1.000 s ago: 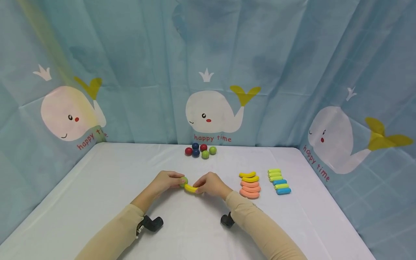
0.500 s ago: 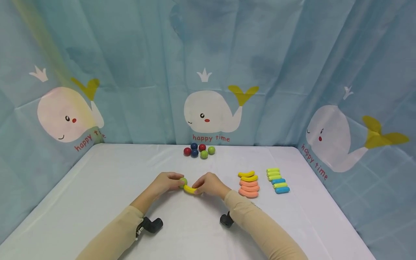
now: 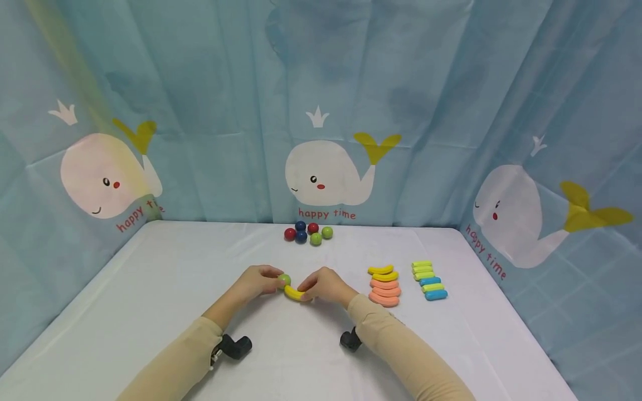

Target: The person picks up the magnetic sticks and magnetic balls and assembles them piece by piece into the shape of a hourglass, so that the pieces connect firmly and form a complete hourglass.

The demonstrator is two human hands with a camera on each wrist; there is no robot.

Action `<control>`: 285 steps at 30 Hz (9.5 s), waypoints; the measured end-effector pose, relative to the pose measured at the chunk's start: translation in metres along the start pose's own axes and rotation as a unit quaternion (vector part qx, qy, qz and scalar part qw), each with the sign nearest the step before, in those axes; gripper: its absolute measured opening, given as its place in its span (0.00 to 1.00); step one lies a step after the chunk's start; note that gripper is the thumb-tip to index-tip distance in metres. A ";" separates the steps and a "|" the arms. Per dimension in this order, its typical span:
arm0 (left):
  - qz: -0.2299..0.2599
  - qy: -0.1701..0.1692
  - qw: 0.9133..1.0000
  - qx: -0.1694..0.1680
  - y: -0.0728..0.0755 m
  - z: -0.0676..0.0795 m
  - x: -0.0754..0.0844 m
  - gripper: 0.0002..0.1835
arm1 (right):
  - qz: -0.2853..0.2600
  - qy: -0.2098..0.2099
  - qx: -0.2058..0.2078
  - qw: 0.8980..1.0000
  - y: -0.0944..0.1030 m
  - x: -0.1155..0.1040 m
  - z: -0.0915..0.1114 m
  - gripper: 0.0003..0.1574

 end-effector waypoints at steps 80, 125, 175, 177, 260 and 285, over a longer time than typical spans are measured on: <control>0.013 -0.024 0.999 0.020 0.012 0.006 -0.007 0.22 | -0.121 -0.039 0.176 0.976 0.051 0.023 -0.031 0.20; 0.045 -0.039 0.998 0.018 0.009 0.005 -0.016 0.20 | -0.168 -0.035 0.227 0.959 0.073 0.039 -0.091 0.31; 0.048 -0.016 0.998 0.048 0.020 0.000 -0.015 0.19 | -0.046 -0.014 0.113 0.992 0.040 0.020 -0.030 0.18; 0.049 -0.015 0.997 0.049 0.021 -0.001 -0.016 0.19 | -0.040 -0.010 0.112 0.993 0.038 0.018 -0.028 0.18; -0.086 -0.064 0.990 -0.089 0.026 -0.001 0.002 0.18 | -0.092 -0.014 0.059 0.994 0.030 0.021 -0.012 0.19; -0.162 -0.134 0.973 -0.099 0.007 -0.005 0.011 0.27 | -0.105 -0.034 0.051 0.993 0.031 0.027 -0.010 0.18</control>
Point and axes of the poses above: each hand's wrist, its own z-axis away from the middle knuckle, its own y-axis out of the back of the hand, x = y × z, the point moved 7 cm from there along -z, towards the middle knuckle, and after that the axes turned 8 degrees about y, right-handed, at the moved point
